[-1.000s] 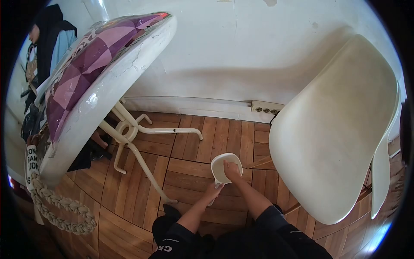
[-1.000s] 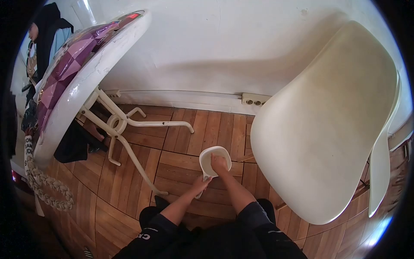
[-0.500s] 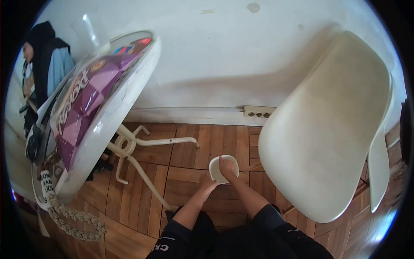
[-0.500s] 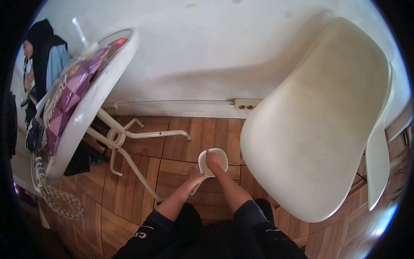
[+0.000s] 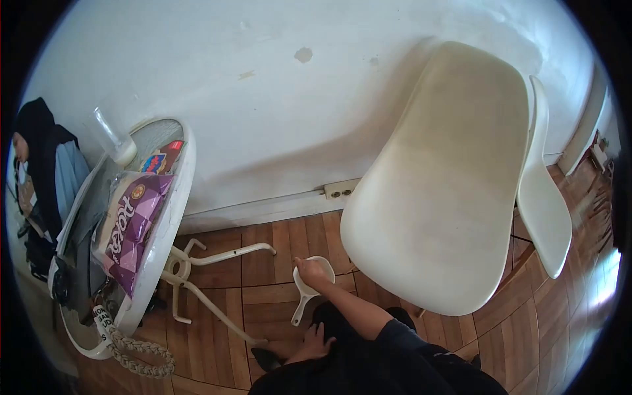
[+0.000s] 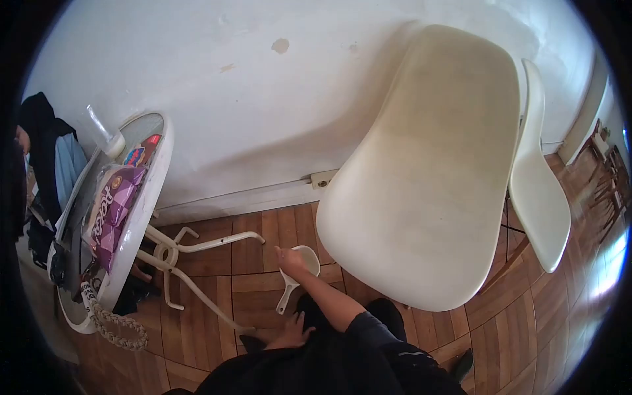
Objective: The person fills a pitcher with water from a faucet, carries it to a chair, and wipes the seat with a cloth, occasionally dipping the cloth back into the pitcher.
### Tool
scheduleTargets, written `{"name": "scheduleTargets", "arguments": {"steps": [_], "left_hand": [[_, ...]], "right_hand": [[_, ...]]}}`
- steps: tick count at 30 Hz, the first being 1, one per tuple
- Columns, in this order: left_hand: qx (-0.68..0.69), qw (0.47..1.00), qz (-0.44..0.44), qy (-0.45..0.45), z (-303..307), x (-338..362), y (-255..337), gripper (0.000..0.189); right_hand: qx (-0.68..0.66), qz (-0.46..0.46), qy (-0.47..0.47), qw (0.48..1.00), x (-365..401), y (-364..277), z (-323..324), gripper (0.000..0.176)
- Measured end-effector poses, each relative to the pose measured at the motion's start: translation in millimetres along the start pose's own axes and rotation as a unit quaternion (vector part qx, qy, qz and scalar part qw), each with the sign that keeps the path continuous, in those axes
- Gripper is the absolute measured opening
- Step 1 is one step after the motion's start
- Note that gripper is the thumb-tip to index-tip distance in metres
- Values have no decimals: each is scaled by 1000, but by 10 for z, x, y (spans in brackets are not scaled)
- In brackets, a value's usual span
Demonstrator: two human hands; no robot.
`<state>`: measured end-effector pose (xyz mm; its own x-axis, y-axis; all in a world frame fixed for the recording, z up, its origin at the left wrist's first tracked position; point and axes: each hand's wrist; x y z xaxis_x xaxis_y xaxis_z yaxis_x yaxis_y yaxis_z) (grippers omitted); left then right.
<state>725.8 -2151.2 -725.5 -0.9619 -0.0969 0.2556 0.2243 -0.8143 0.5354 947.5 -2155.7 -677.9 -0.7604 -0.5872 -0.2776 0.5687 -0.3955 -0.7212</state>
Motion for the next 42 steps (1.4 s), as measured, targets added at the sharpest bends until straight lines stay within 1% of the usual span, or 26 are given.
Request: {"name": "scheduleTargets", "arguments": {"steps": [2,3,5,6,8,9,11,13,15,16,17,19,20,21,23,24,26,27,28,29,32,34,36,38,39,42], "left_hand": [[-133,991,-3,-2,-42,36,118,55],[-133,991,-12,-5,27,-49,98,55],[59,986,-134,-84,290,-300,-2,41],[59,984,-143,-92,376,-403,-29,41],[132,969,-33,-206,577,-731,-28,29],[132,966,-37,-218,689,-850,17,29],[119,973,-33,-194,897,-1049,142,22],[154,966,-47,-200,785,-1251,-2,23],[281,947,-158,9,899,-1325,128,25],[288,946,-152,3,924,-1403,179,25],[205,964,-84,-145,970,-1592,232,27],[18,908,52,-415,1099,-1959,368,37],[19,909,51,-413,1127,-2036,450,37],[88,947,13,-309,1144,-2088,552,35],[216,970,-65,-92,1128,-2103,753,31],[274,956,-100,16,1113,-2051,823,30],[374,883,-168,228,1124,-1938,920,26],[371,885,-171,224,1166,-1888,964,26],[446,868,-113,189,1219,-1822,1015,23],[517,840,-55,153,1263,-1754,1071,20],[429,864,-135,224,1329,-1421,1296,17],[367,880,-179,243,1397,-1193,1437,16],[301,888,-224,266,1483,-1044,1596,14],[244,876,-314,272,1549,-948,1729,14],[245,874,-317,273,1545,-941,1766,14],[223,865,-374,250,1513,-913,1846,17]], "right_hand": [[1,23,8,1000,-41,-122,98,41],[-4,47,7,999,-31,-184,154,40],[49,58,12,997,-20,-327,299,41],[53,49,-1,997,-36,-397,368,43],[64,32,-5,997,-174,-429,453,46],[-22,2,0,1000,-185,-437,413,46],[-108,-34,5,994,-282,-469,473,47],[-168,-55,-69,982,-349,-619,545,47],[-193,-47,-70,978,-418,-765,582,48],[-215,-32,-74,973,-403,-842,627,49],[-211,-35,-79,974,-416,-881,702,49],[-244,-18,-111,963,-476,-1000,907,49],[-242,-16,-112,964,-493,-1028,1016,49],[-234,-20,-107,966,-535,-1031,1185,49],[-224,-54,-51,972,-550,-943,1408,49],[-224,-86,-1,971,-520,-891,1473,49],[-203,-4,99,974,-441,-629,1644,51],[-193,-164,-57,966,-365,-788,2122,43],[-121,-102,-8,987,-254,-655,2199,44],[-81,-103,5,991,-105,-628,2378,46],[6,-145,47,988,409,-518,2727,41],[-83,-204,54,974,709,-437,2963,35],[-201,-272,80,938,970,-407,3216,44],[-340,-226,161,899,1171,-229,3371,39],[-337,-224,163,900,1251,-192,3458,39],[-435,-278,259,816,1365,-299,3652,42]]}}
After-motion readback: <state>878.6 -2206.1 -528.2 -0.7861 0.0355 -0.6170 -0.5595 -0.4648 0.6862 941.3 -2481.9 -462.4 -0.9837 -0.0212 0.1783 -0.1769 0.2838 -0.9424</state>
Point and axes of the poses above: each hand's wrist, its own x-axis away from the middle knuckle, its own z-axis out of the back of the hand, y = z × x, and after that the axes turned 3 degrees about z, right-handed
